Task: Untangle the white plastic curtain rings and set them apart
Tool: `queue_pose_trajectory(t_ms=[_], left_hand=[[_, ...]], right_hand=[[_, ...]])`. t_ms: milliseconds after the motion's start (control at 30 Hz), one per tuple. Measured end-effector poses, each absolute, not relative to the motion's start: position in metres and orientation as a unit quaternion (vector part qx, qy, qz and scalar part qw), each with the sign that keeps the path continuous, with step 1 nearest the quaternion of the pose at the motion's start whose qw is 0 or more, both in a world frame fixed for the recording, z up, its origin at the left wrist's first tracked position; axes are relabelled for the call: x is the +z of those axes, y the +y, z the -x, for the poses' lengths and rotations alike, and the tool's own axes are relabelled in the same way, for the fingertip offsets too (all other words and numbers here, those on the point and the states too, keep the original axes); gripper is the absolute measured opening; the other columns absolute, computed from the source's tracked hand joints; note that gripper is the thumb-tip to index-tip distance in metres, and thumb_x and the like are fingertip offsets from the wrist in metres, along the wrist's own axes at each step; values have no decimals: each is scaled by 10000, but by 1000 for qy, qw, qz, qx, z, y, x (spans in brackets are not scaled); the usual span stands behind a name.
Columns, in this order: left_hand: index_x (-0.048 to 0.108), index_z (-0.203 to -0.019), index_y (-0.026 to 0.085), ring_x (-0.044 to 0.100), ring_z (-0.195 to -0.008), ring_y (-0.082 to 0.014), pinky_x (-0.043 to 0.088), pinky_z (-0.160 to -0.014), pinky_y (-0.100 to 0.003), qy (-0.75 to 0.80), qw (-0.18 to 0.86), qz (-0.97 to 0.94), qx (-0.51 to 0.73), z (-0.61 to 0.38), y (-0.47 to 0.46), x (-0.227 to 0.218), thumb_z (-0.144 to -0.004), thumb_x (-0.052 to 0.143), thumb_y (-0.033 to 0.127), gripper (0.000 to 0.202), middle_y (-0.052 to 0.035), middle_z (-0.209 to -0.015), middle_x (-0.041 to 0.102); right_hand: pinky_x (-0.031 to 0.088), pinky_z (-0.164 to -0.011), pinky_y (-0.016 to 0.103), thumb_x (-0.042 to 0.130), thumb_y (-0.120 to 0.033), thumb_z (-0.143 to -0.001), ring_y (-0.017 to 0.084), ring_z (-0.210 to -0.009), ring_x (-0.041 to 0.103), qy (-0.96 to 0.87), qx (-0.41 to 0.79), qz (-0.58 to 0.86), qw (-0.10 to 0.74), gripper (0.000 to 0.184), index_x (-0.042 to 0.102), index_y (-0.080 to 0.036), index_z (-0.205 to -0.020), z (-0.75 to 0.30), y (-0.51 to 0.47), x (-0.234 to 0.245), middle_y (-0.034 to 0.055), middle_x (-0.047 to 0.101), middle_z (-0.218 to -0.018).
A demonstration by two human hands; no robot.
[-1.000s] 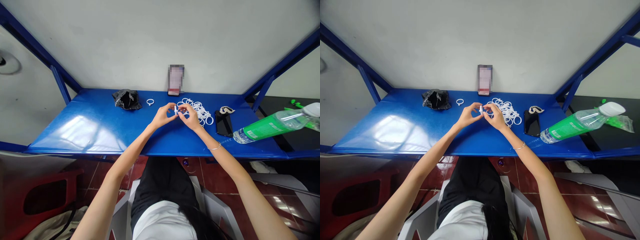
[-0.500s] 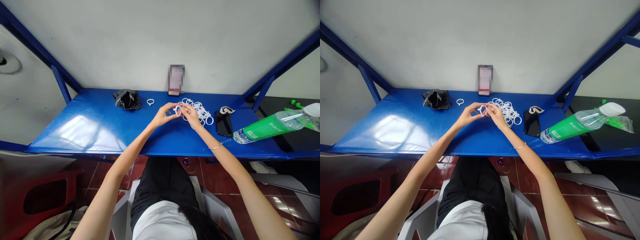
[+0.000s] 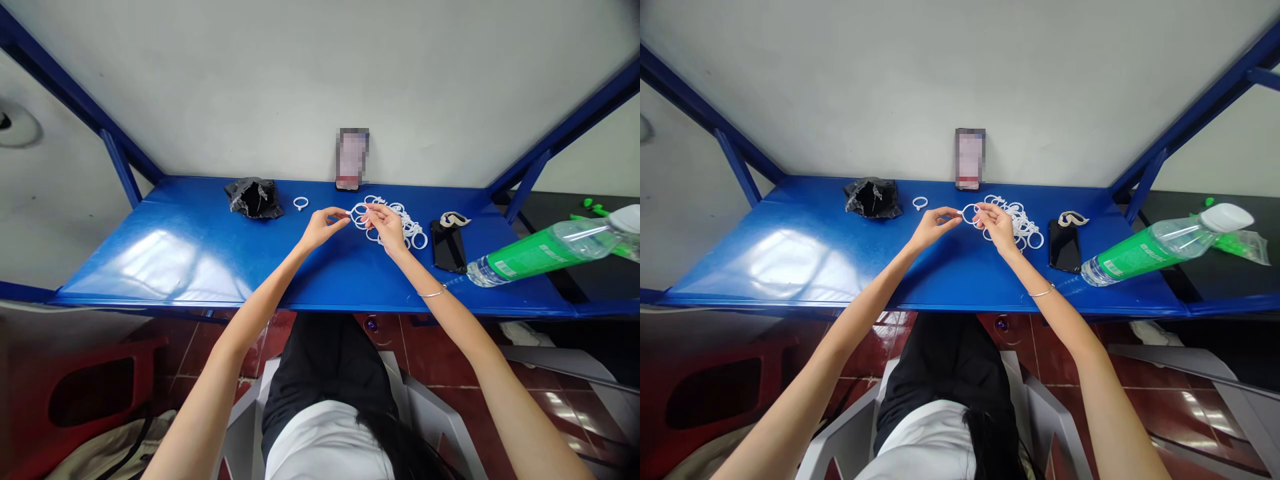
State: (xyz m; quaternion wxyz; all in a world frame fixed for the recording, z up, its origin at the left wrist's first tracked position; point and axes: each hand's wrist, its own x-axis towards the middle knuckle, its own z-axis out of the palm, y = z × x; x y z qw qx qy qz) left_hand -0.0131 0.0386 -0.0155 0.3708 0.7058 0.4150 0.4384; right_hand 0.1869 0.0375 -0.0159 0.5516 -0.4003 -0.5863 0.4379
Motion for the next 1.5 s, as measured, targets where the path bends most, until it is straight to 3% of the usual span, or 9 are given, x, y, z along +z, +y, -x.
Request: queue_pose_trajectory(t_ms=[167, 400, 600, 833, 1000, 1100, 1500], left_hand=[[704, -1059, 166, 694, -915, -201, 555, -797, -310, 419, 342, -711, 449, 14, 38, -13, -886, 637, 494, 377, -84, -1006, 749], [683, -1087, 187, 664, -948, -186, 523, -825, -304, 422, 87, -811, 396, 13, 33, -13, -972, 512, 276, 225, -83, -1035, 699], [679, -1096, 195, 655, -957, -194, 510, -815, -305, 416, -5, -836, 358, 14, 34, -14, -995, 480, 282, 240, -89, -1037, 684], [689, -1050, 197, 639, -927, -201, 503, -817, -330, 400, -18, -855, 330, 15, 34, -11, -1010, 443, 302, 271, -96, -1032, 677], [696, -1057, 202, 632, -941, -194, 508, -824, -323, 393, -24, -863, 318, 15, 34, -13, -1010, 433, 297, 284, -94, -1054, 675], [700, -1062, 204, 634, -948, -198, 510, -814, -321, 392, -19, -864, 317, 14, 34, -14, -1013, 432, 309, 292, -97, -1053, 675], [702, -1011, 200, 645, -936, -196, 510, -800, -306, 381, -9, -867, 323, 11, 33, -15, -995, 492, 289, 228, -88, -1037, 680]], right_hand=[[558, -612, 287, 753, -619, -736, 141, -637, 648, -590, 440, 400, 546, 484, 680, -218, -996, -186, 35, -14, 20, 717, -771], [541, -601, 277, 740, -582, -768, 135, -633, 647, -600, 440, 396, 538, 439, 673, -212, -994, -185, 33, -14, 15, 709, -758], [531, -591, 271, 718, -564, -801, 134, -633, 642, -609, 431, 402, 531, 415, 673, -213, -1016, -185, 32, -14, 13, 703, -758], [548, -576, 272, 672, -546, -846, 135, -619, 637, -648, 394, 404, 511, 415, 658, -228, -1113, -186, 31, -13, 20, 704, -801], [576, -641, 331, 716, -415, -828, 183, -753, 640, -775, 214, 394, 446, 509, 588, -252, -1293, -187, 30, -15, 64, 692, -1026], [586, -694, 379, 701, -346, -838, 212, -801, 638, -817, 122, 384, 413, 523, 556, -276, -1335, -189, 30, -17, 65, 677, -1058], [584, -762, 382, 638, -269, -887, 225, -830, 669, -832, 44, 382, 401, 303, 625, -243, -1189, -189, 30, -16, 68, 697, -992]])
